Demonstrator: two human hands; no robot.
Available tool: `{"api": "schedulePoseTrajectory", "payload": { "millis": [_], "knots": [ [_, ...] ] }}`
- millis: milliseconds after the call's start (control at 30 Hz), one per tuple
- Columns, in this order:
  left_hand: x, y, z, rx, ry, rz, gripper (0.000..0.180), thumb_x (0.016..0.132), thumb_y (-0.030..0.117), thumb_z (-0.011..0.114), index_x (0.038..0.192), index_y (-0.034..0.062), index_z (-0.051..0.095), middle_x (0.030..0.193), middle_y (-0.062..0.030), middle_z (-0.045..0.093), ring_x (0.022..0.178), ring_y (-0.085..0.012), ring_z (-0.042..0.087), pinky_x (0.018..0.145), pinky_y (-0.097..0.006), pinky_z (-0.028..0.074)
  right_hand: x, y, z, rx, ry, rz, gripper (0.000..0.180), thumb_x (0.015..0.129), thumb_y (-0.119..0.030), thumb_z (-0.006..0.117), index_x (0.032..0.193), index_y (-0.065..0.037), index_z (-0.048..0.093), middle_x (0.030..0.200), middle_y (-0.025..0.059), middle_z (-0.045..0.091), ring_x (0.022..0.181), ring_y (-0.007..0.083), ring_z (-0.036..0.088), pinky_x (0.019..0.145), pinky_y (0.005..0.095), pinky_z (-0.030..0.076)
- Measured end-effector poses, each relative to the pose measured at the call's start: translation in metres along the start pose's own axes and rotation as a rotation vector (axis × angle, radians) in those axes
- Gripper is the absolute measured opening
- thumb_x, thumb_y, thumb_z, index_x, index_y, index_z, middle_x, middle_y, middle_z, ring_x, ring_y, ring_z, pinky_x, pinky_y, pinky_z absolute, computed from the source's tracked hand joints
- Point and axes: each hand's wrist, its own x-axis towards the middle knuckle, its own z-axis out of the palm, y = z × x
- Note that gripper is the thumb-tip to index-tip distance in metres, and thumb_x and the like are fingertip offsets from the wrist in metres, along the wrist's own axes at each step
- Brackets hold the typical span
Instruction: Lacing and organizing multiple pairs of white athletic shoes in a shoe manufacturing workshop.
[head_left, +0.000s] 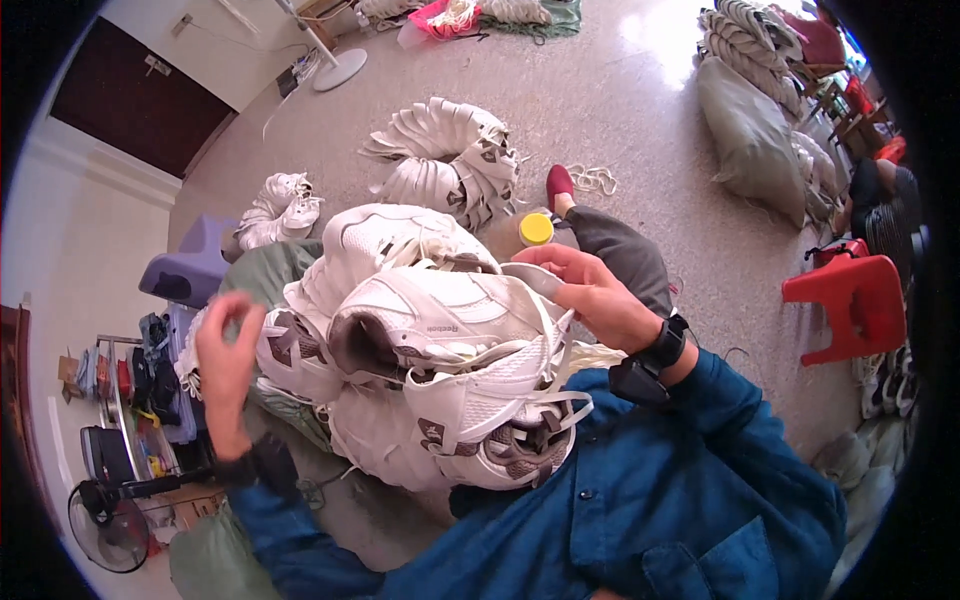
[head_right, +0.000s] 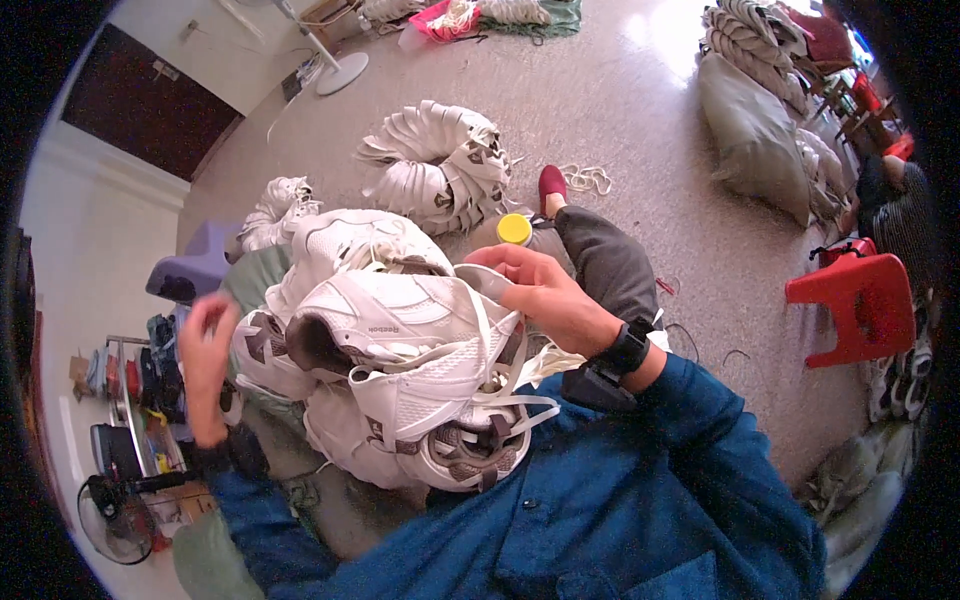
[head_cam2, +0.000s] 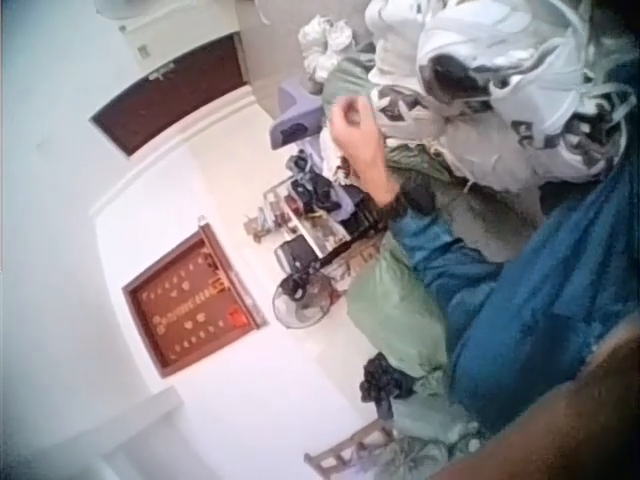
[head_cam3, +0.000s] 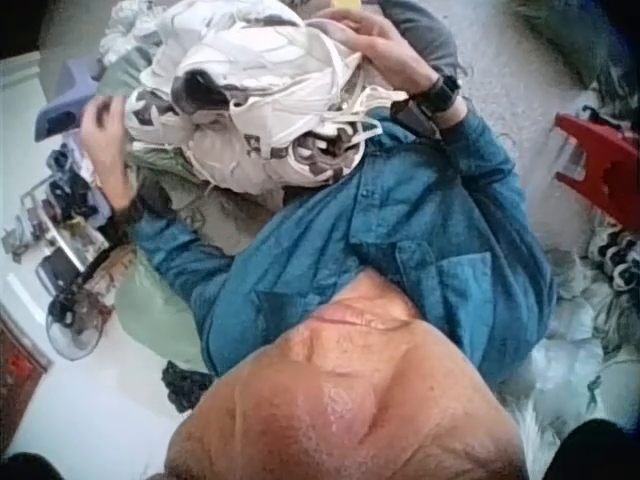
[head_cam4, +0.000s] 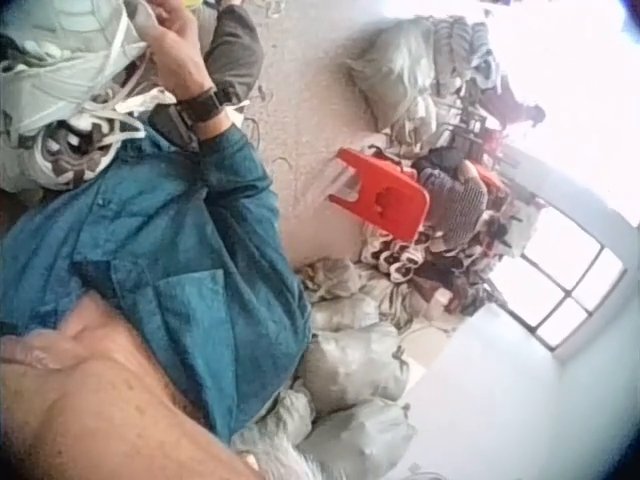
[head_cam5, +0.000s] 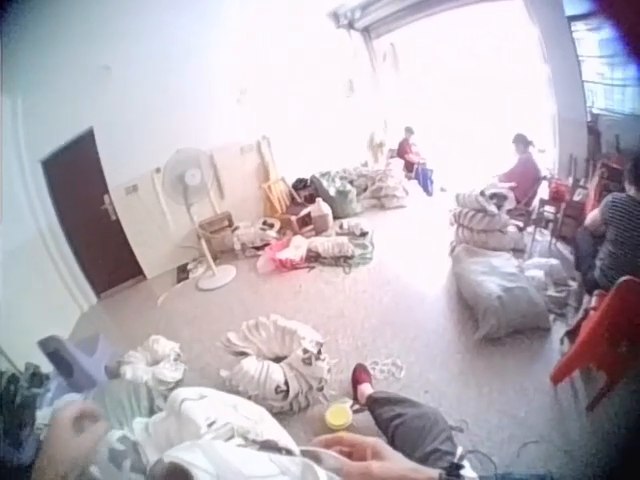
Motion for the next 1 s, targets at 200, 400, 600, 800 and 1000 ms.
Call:
{"api": "schedulePoseTrajectory", "payload": {
  "millis": [200,400,600,800,1000],
  "knots": [
    [0.074,0.032,0.086,-0.081,-0.566,0.009,0.049,0.084,0.029,0.074,0.116,-0.0052,0.060,0.107,-0.0143,0.068,0.099,-0.0203,0.062,0.087,-0.034,0.048,0.002,-0.002,-0.001,0.003,-0.200,-0.055,0.052,0.091,-0.009,0.057,0.141,-0.003,0.042,0.123,0.0061,0.059,0.107,0.0106,0.057,0.092,0.0279,0.047],
    [0.062,0.033,0.103,-0.866,-0.604,-0.284,0.038,0.090,0.015,0.069,0.121,-0.0038,0.058,0.110,-0.0111,0.067,0.096,-0.0156,0.064,0.085,-0.030,0.053,-0.009,0.017,-0.032,-0.229,-0.263,0.008,0.076,0.084,-0.007,0.069,0.149,-0.006,0.030,0.130,0.0100,0.050,0.116,0.0177,0.051,0.097,0.0329,0.044],
    [0.048,0.045,0.096,-1.066,-0.561,-0.357,0.037,0.091,0.012,0.067,0.123,-0.0025,0.055,0.112,-0.0102,0.066,0.097,-0.0168,0.065,0.087,-0.031,0.053,0.033,0.049,-0.020,-0.530,-0.116,-0.447,0.068,0.082,-0.007,0.069,0.143,-0.006,0.038,0.127,0.0134,0.050,0.119,0.0246,0.050,0.101,0.0335,0.041],
    [0.026,0.049,0.076,-0.911,-0.579,-0.340,0.040,0.090,0.016,0.069,0.123,-0.0029,0.056,0.111,-0.0106,0.067,0.094,-0.0159,0.066,0.083,-0.030,0.054,0.007,0.038,-0.011,-0.491,-0.109,-0.334,0.049,0.083,-0.008,0.067,0.129,-0.002,0.052,0.120,0.0114,0.056,0.113,0.0200,0.055,0.099,0.0328,0.043],
    [0.026,0.060,0.094,-0.810,-0.512,-0.273,0.027,0.092,0.011,0.064,0.116,-0.0014,0.062,0.101,-0.0051,0.069,0.085,-0.0108,0.065,0.074,-0.026,0.053,-0.007,0.017,-0.009,-0.443,-0.502,0.005,0.039,0.082,-0.008,0.071,0.119,-0.002,0.060,0.108,0.0077,0.065,0.107,0.0200,0.059,0.094,0.0347,0.047]
  ]
}}
